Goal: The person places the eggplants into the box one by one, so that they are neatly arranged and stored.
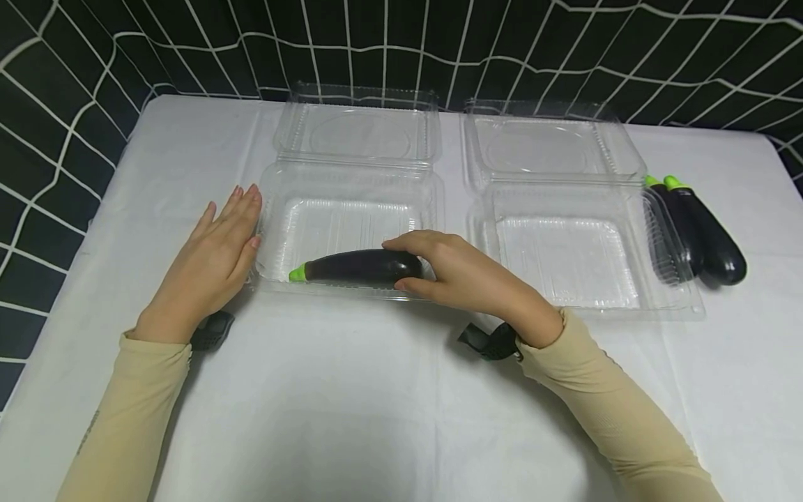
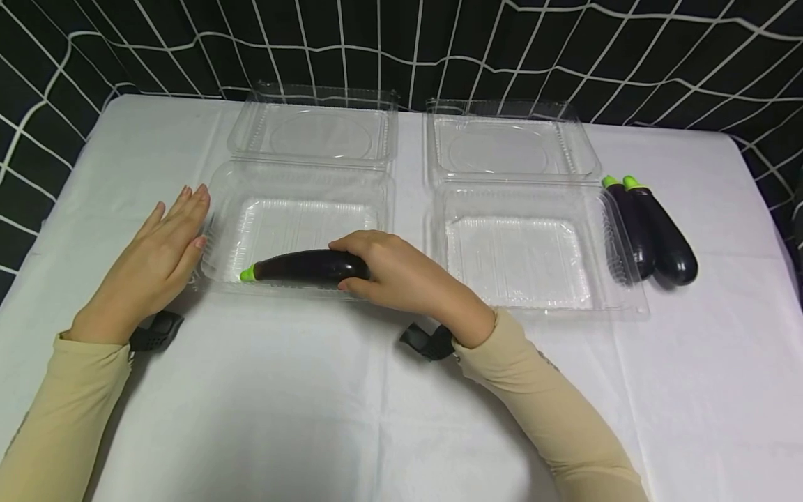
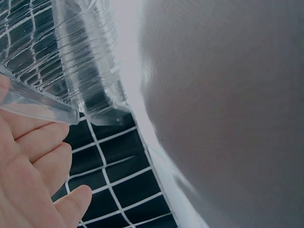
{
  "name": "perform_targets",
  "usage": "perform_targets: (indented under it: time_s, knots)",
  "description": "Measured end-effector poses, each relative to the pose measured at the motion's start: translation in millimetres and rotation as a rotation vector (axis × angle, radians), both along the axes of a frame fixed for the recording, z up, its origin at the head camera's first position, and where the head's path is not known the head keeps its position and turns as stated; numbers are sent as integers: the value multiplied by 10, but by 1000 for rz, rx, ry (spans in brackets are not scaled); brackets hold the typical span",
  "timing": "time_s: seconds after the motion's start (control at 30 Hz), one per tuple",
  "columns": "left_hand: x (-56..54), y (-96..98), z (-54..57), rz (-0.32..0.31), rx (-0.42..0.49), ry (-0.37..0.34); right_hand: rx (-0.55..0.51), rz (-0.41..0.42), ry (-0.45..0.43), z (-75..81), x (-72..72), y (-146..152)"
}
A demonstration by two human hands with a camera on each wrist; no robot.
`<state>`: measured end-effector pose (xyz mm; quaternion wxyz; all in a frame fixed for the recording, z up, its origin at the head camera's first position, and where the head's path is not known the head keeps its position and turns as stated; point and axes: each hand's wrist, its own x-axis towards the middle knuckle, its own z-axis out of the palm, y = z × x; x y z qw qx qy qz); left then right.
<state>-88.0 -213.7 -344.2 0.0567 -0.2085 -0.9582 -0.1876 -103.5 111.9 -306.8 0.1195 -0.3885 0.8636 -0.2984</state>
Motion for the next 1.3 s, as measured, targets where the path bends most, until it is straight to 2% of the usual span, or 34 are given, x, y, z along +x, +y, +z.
perform_targets:
  time_s: [0.43,0.97,1.3]
  knots:
    - [-2,-2,-22,-4,-2,3,2,-5,-13,-2,0,0]
    - [-7,-5,-16,-2,0,13,-19,-14,23,49,38,4]
    - [-8,3,-20,-13,3,9,-43,-76,24,126,62,72]
